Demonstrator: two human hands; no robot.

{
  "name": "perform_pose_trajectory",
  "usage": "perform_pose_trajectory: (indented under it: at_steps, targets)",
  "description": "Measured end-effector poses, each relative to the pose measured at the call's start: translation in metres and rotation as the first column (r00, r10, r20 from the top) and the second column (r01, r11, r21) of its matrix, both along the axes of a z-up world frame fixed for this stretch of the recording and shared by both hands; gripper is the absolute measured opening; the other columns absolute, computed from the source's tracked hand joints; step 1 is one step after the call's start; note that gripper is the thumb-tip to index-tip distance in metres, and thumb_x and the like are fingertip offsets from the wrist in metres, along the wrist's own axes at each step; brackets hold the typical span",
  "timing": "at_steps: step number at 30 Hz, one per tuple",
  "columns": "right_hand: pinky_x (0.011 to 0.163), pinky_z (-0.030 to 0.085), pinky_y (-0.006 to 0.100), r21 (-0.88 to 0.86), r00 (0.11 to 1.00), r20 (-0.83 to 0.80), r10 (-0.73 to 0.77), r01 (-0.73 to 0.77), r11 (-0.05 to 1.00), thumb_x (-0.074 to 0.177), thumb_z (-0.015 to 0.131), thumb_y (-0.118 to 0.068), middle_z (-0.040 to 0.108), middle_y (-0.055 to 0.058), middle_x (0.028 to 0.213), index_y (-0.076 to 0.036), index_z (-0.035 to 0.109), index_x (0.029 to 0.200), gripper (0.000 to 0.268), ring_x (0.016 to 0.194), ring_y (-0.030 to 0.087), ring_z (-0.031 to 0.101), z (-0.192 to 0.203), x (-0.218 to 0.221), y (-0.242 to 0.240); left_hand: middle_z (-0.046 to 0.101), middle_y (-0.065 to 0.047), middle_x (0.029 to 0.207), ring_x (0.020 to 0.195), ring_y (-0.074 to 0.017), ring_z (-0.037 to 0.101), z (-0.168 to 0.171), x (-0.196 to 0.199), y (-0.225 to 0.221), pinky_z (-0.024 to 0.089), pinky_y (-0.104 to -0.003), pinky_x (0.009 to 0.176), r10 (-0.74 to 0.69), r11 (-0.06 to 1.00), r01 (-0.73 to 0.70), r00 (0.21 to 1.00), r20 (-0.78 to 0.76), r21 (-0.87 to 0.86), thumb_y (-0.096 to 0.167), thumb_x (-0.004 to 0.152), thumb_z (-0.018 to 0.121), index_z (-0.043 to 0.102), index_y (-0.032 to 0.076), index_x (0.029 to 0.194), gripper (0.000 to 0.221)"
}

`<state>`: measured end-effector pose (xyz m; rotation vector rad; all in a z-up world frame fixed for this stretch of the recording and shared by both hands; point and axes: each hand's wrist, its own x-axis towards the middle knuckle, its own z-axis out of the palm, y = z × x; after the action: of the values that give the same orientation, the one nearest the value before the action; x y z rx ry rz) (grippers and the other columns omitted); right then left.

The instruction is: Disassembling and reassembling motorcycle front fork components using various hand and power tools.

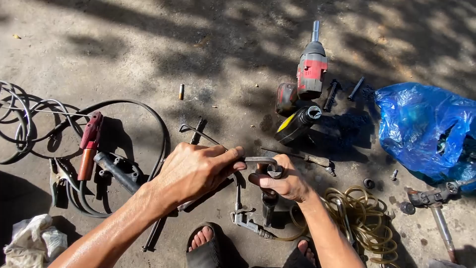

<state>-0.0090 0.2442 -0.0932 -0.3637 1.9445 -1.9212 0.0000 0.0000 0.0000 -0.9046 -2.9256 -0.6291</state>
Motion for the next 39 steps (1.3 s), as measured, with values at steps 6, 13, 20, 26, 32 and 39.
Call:
perform_pose_trajectory:
  at_steps: [6, 13, 20, 26, 32, 39]
  targets:
    - [0.046, 0.034, 0.021, 0.031, 0.986, -0.089, -0.138, 0.141, 0.990, 0.082, 0.070, -0.011, 0.047, -0.002, 0.045, -0.012, 0.056, 0.054, 0.032, 0.048, 0.007, 0.042, -0.010, 0.008, -0.007, 0.078, -0.005, 0.081, 0.057, -0.0283, 0.074, 0.013, -0.011, 0.003, 0.061, -0.038, 0.060, -0.028, 0.997, 0.031, 0.999, 0.039, -0.073, 0.027, 0.100, 0.053, 0.066, 0.028, 0.135, 0.037]
    - [0.045, 0.033, 0.021, 0.004, 0.956, -0.123, -0.267, 0.270, 0.963, 0.088, 0.070, -0.007, 0.048, -0.003, 0.042, -0.014, 0.056, 0.052, 0.039, 0.044, 0.006, 0.040, 0.002, 0.012, -0.019, 0.074, -0.001, 0.073, 0.062, -0.0330, 0.075, 0.008, -0.014, 0.001, 0.062, -0.047, 0.060, 0.011, 1.000, -0.008, 0.994, 0.105, -0.023, 0.046, 0.101, 0.048, 0.068, 0.033, 0.122, 0.032]
    - [0.054, 0.045, 0.029, 0.033, 0.891, -0.319, -0.322, 0.350, 0.936, 0.087, 0.077, -0.026, 0.060, 0.011, 0.059, -0.009, 0.069, 0.078, 0.021, 0.057, 0.012, 0.051, -0.034, 0.018, -0.007, 0.075, -0.003, 0.074, 0.065, -0.0383, 0.074, -0.006, -0.024, -0.009, 0.061, -0.052, 0.062, -0.011, 0.999, 0.003, 0.988, 0.154, 0.054, 0.044, 0.102, 0.048, 0.069, 0.028, 0.113, 0.028]
    - [0.059, 0.055, 0.029, -0.057, 0.862, -0.346, -0.370, 0.374, 0.926, 0.093, 0.069, -0.034, 0.070, 0.008, 0.066, -0.006, 0.076, 0.098, 0.029, 0.059, 0.012, 0.064, -0.047, 0.024, -0.004, 0.075, -0.006, 0.074, 0.066, -0.0413, 0.073, -0.009, -0.025, -0.011, 0.060, -0.055, 0.064, -0.016, 0.996, 0.001, 0.985, 0.171, 0.087, 0.043, 0.102, 0.049, 0.069, 0.027, 0.112, 0.027]
    - [0.052, 0.052, 0.025, -0.219, 0.908, -0.202, -0.367, 0.324, 0.920, 0.099, 0.057, -0.048, 0.064, 0.009, 0.056, -0.006, 0.076, 0.105, 0.046, 0.049, 0.013, 0.060, -0.027, 0.026, -0.022, 0.075, -0.007, 0.076, 0.070, -0.0418, 0.074, -0.007, -0.026, -0.012, 0.059, -0.055, 0.066, -0.015, 0.996, -0.001, 0.981, 0.194, 0.086, 0.044, 0.102, 0.051, 0.069, 0.026, 0.108, 0.026]
    - [0.044, 0.051, 0.028, -0.370, 0.939, -0.068, -0.338, 0.291, 0.882, 0.101, 0.042, -0.040, 0.061, 0.017, 0.050, 0.001, 0.074, 0.102, 0.052, 0.042, 0.019, 0.061, -0.039, 0.023, -0.022, 0.074, -0.008, 0.077, 0.073, -0.0417, 0.073, -0.004, -0.028, -0.017, 0.059, -0.056, 0.066, -0.051, 0.991, 0.028, 0.983, 0.176, 0.134, 0.042, 0.102, 0.052, 0.069, 0.024, 0.103, 0.025]
